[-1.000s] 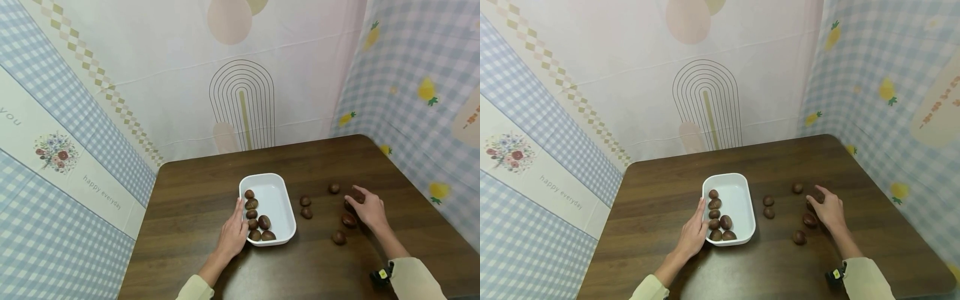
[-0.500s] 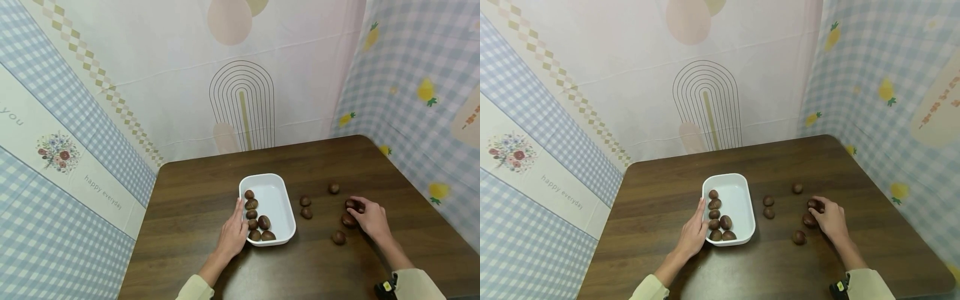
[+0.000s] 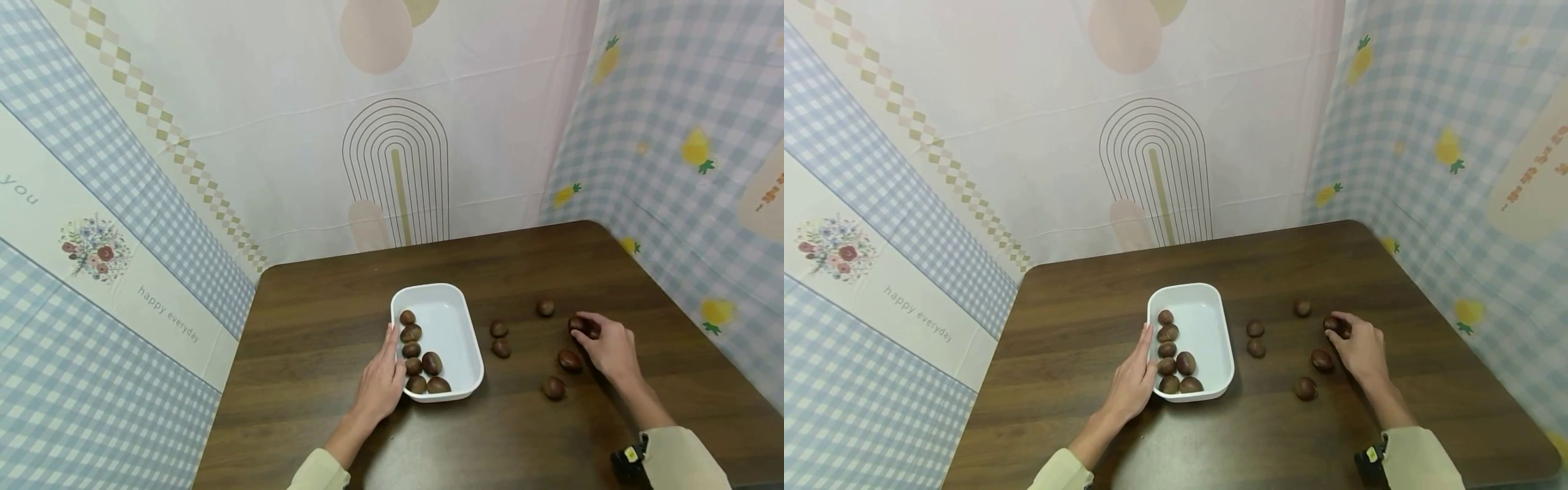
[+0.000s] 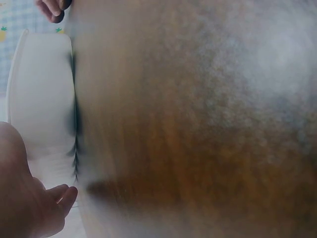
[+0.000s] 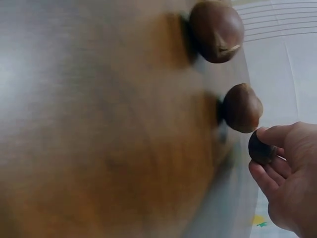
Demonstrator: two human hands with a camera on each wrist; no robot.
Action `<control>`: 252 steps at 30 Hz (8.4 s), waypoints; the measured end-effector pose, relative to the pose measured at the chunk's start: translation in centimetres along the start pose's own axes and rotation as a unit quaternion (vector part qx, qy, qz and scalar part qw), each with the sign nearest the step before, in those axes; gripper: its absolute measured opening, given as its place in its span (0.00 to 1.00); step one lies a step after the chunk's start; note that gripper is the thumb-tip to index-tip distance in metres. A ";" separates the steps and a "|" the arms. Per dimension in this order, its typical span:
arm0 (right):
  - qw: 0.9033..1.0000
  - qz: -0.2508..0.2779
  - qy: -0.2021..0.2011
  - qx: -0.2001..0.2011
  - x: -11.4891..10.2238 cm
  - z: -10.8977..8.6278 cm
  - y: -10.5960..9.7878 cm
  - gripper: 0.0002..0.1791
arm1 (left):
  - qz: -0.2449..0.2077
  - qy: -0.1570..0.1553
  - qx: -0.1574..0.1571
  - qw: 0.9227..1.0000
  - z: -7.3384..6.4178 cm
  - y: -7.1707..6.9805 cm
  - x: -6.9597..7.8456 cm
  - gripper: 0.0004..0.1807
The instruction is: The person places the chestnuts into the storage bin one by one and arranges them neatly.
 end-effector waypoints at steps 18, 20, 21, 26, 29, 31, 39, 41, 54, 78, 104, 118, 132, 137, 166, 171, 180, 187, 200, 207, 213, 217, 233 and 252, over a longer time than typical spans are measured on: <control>0.997 0.065 -0.032 0.037 -5.6 2.2 1.9 0.23 | 0.000 -0.003 -0.002 1.000 -0.1 0.1 -0.3 0.37; 0.995 0.079 -0.042 0.041 -6.8 2.2 2.6 0.23 | 0.003 -0.005 -0.005 1.000 -0.1 0.1 -0.3 0.37; 0.994 0.088 -0.048 0.042 -7.4 2.2 2.9 0.23 | 0.004 -0.006 -0.006 1.000 -0.1 0.1 -0.3 0.37; 0.990 0.118 -0.075 0.035 -10.5 2.1 5.0 0.23 | 0.006 -0.010 -0.011 1.000 -0.1 0.1 -0.3 0.38; 0.987 0.136 -0.088 0.020 -12.3 2.0 6.2 0.23 | 0.004 -0.006 -0.006 1.000 0.0 0.0 -0.3 0.37; 0.984 0.147 -0.099 0.008 -13.5 1.7 6.9 0.23 | 0.003 -0.004 -0.004 1.000 0.0 0.0 -0.2 0.37; 0.972 0.184 -0.131 -0.069 -17.6 0.1 9.9 0.23 | 0.005 -0.006 -0.004 1.000 0.0 0.0 -0.2 0.36; 0.970 0.178 -0.141 -0.084 -18.3 -0.3 10.6 0.23 | 0.004 -0.008 -0.005 1.000 0.0 0.0 -0.2 0.37; 0.960 0.132 -0.164 -0.182 -21.7 -2.5 13.8 0.20 | 0.007 0.006 -0.003 1.000 0.1 0.0 -0.1 0.37; 0.960 0.118 -0.135 -0.213 -22.8 -3.8 15.3 0.12 | 0.012 0.024 0.009 1.000 0.0 0.1 -0.2 0.37; 0.959 0.106 -0.133 -0.227 -23.0 -3.8 14.6 0.10 | 0.010 0.016 0.008 1.000 -0.1 0.0 -0.1 0.37; 0.975 0.142 -0.116 -0.124 -21.7 0.3 10.6 0.21 | 0.006 0.015 0.013 1.000 -0.1 0.1 0.0 0.37; 0.995 0.094 -0.014 -0.023 -11.6 5.6 6.4 0.35 | 0.005 0.009 0.007 1.000 -0.1 0.2 -0.2 0.37; 0.996 0.058 0.044 -0.049 -7.1 5.4 6.1 0.39 | 0.007 0.009 0.005 1.000 -0.1 0.3 -0.2 0.37; 0.996 0.002 0.064 -0.065 -2.0 3.8 6.5 0.24 | 0.007 0.013 0.016 1.000 0.2 0.2 0.0 0.37; 0.997 0.002 0.062 -0.049 -2.1 3.9 6.4 0.23 | 0.009 0.012 0.017 1.000 0.2 0.1 0.1 0.36; 0.998 0.032 0.044 -0.021 -4.4 4.8 6.2 0.22 | 0.005 0.011 0.015 1.000 0.2 0.1 0.2 0.36; 0.997 0.075 0.029 -0.015 -7.7 5.7 7.0 0.23 | 0.004 0.007 0.010 1.000 0.1 0.0 0.2 0.36; 0.988 0.151 -0.021 -0.017 -13.1 5.6 9.5 0.22 | 0.002 0.008 0.010 1.000 -0.1 -0.1 0.1 0.36; 0.980 0.190 -0.033 -0.039 -15.8 4.6 10.9 0.22 | 0.007 0.012 0.012 1.000 -0.1 0.0 0.0 0.37; 0.975 0.200 -0.063 -0.068 -18.4 3.7 12.2 0.22 | 0.006 0.010 0.012 1.000 -0.1 0.0 -0.1 0.37; 0.975 0.186 -0.082 -0.084 -19.6 3.0 13.1 0.22 | 0.005 0.011 0.009 1.000 -0.1 0.0 -0.1 0.37; 0.966 0.110 -0.123 -0.199 -21.7 0.7 16.1 0.20 | 0.007 0.011 0.008 1.000 -0.1 0.1 -0.1 0.37; 0.958 0.056 -0.128 -0.249 -22.3 -0.4 17.0 0.16 | 0.005 0.013 0.014 1.000 -0.1 0.0 0.0 0.38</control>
Point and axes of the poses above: each hand's wrist, its own z-axis towards the middle knuckle, its own y-axis out of the palm, x = y × z, the point moved 5 cm from there along z, towards the middle knuckle, and after that the axes turned 15 degrees about x, right-handed, at the moved point
